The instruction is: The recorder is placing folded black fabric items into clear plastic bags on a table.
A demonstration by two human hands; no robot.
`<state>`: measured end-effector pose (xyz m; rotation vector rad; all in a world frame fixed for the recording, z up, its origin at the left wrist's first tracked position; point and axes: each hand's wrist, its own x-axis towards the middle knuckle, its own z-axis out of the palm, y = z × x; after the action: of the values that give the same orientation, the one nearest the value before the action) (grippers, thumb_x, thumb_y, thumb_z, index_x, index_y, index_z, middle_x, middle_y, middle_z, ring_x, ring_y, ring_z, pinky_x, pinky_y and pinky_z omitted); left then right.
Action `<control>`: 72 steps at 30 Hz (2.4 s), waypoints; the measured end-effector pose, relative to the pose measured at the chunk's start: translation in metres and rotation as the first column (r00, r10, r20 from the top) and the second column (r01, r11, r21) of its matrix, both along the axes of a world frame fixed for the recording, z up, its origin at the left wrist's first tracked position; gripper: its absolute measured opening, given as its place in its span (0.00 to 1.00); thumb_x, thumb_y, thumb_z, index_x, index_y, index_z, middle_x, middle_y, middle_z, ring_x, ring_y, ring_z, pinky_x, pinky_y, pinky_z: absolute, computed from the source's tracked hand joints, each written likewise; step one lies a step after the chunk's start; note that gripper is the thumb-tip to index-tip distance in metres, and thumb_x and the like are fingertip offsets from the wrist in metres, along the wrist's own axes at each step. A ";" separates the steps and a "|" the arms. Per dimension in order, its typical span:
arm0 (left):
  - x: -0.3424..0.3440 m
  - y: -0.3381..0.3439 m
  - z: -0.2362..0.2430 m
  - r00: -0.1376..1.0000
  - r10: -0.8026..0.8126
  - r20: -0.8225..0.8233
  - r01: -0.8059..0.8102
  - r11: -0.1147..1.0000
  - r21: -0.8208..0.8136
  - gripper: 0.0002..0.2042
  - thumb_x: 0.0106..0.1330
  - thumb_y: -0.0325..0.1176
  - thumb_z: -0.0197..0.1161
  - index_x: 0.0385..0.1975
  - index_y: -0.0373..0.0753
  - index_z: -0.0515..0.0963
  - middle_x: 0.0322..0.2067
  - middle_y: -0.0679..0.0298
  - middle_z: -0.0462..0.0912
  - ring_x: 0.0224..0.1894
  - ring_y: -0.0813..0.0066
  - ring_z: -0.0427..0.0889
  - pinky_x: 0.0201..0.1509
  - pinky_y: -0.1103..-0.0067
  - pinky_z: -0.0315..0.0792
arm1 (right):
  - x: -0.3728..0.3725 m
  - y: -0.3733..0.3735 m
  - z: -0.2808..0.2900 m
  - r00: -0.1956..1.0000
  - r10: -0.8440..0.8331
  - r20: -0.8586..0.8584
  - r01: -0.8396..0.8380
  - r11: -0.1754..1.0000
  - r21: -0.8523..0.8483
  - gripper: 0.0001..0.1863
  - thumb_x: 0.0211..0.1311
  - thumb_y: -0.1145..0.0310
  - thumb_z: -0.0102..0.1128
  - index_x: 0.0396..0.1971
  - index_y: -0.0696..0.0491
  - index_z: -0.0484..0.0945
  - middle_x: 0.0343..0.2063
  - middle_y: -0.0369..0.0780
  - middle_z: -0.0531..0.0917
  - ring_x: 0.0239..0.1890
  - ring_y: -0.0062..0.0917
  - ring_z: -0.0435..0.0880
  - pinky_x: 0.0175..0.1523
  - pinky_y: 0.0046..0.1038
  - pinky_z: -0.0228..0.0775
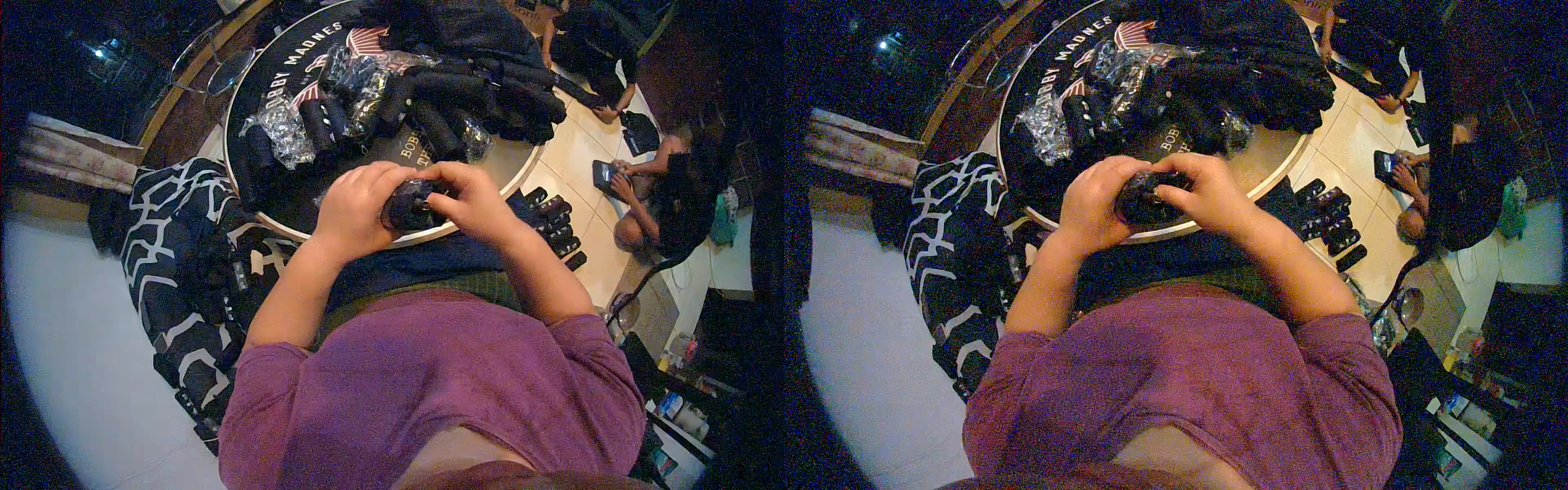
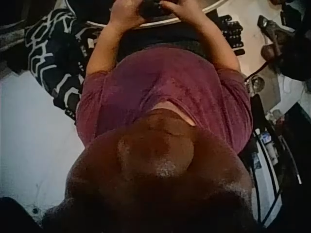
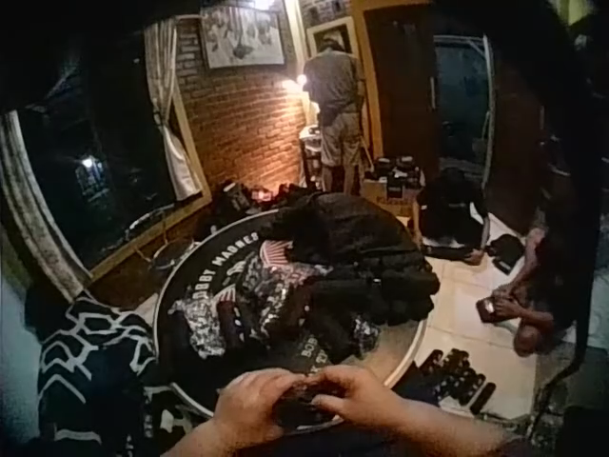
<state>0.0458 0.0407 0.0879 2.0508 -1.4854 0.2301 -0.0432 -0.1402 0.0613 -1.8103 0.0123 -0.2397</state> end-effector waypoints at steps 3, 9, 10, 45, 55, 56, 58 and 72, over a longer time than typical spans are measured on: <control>0.002 0.005 0.009 0.998 0.057 -0.019 -0.056 0.996 0.068 0.29 0.37 0.29 0.70 0.47 0.47 0.72 0.41 0.60 0.75 0.42 0.58 0.77 0.44 0.68 0.72 | -0.002 -0.010 0.010 0.992 0.117 0.051 -0.110 0.987 -0.120 0.14 0.55 0.69 0.62 0.41 0.57 0.78 0.36 0.41 0.82 0.38 0.24 0.80 0.42 0.26 0.72; -0.001 0.005 0.007 0.992 0.072 -0.108 -0.060 0.992 0.111 0.36 0.34 0.29 0.73 0.51 0.43 0.69 0.40 0.57 0.75 0.44 0.57 0.77 0.45 0.70 0.73 | -0.004 -0.005 -0.001 0.991 0.132 0.003 -0.132 0.989 0.062 0.13 0.60 0.69 0.58 0.44 0.56 0.79 0.35 0.41 0.83 0.38 0.22 0.80 0.46 0.25 0.71; -0.002 0.006 0.005 0.991 0.072 -0.111 -0.059 0.992 0.114 0.36 0.34 0.29 0.73 0.51 0.43 0.69 0.40 0.57 0.75 0.44 0.57 0.77 0.45 0.70 0.73 | -0.005 -0.002 -0.003 0.993 0.099 -0.062 -0.091 0.989 0.118 0.12 0.61 0.69 0.58 0.41 0.58 0.80 0.34 0.40 0.84 0.38 0.21 0.80 0.46 0.24 0.70; -0.025 0.003 -0.024 0.906 0.418 -0.070 -0.396 0.894 0.209 0.33 0.42 0.34 0.72 0.50 0.36 0.64 0.40 0.53 0.73 0.42 0.53 0.76 0.43 0.67 0.74 | -0.007 0.025 -0.015 0.955 -0.194 0.224 0.244 0.944 -0.223 0.03 0.49 0.73 0.62 0.23 0.56 0.78 0.24 0.44 0.78 0.30 0.40 0.77 0.38 0.36 0.68; -0.025 0.010 -0.019 0.926 0.369 -0.084 -0.340 0.908 0.245 0.36 0.41 0.34 0.73 0.53 0.40 0.62 0.43 0.52 0.73 0.45 0.51 0.76 0.46 0.65 0.72 | -0.012 0.006 -0.005 0.976 -0.155 0.156 0.189 0.954 -0.234 0.04 0.51 0.73 0.61 0.25 0.57 0.76 0.25 0.45 0.77 0.32 0.38 0.76 0.38 0.34 0.67; -0.024 0.011 -0.019 0.931 0.355 -0.083 -0.327 0.915 0.238 0.37 0.41 0.34 0.73 0.53 0.40 0.62 0.43 0.52 0.73 0.45 0.51 0.75 0.46 0.65 0.72 | -0.012 0.004 -0.004 0.975 -0.157 0.157 0.191 0.953 -0.235 0.04 0.51 0.73 0.61 0.25 0.57 0.76 0.25 0.45 0.77 0.32 0.38 0.76 0.38 0.34 0.67; -0.024 0.010 -0.018 0.937 0.339 -0.081 -0.313 0.921 0.232 0.37 0.41 0.33 0.73 0.53 0.40 0.61 0.43 0.52 0.73 0.45 0.51 0.75 0.46 0.65 0.72 | -0.014 0.000 -0.003 0.986 -0.120 0.113 0.141 0.969 -0.204 0.04 0.52 0.73 0.61 0.25 0.57 0.75 0.26 0.45 0.76 0.32 0.39 0.76 0.39 0.34 0.67; -0.040 0.007 -0.044 0.949 0.310 -0.056 -0.281 0.914 0.291 0.36 0.43 0.35 0.73 0.53 0.36 0.63 0.43 0.50 0.73 0.44 0.48 0.75 0.46 0.64 0.72 | -0.018 0.005 -0.049 0.981 -0.095 0.168 0.136 0.958 -0.252 0.12 0.50 0.64 0.66 0.22 0.56 0.75 0.24 0.45 0.77 0.30 0.39 0.76 0.36 0.35 0.68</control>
<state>0.0060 0.0473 0.0444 2.4768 -1.1949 0.0315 -0.0611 -0.1350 0.0126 -2.0523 -0.0238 -0.4842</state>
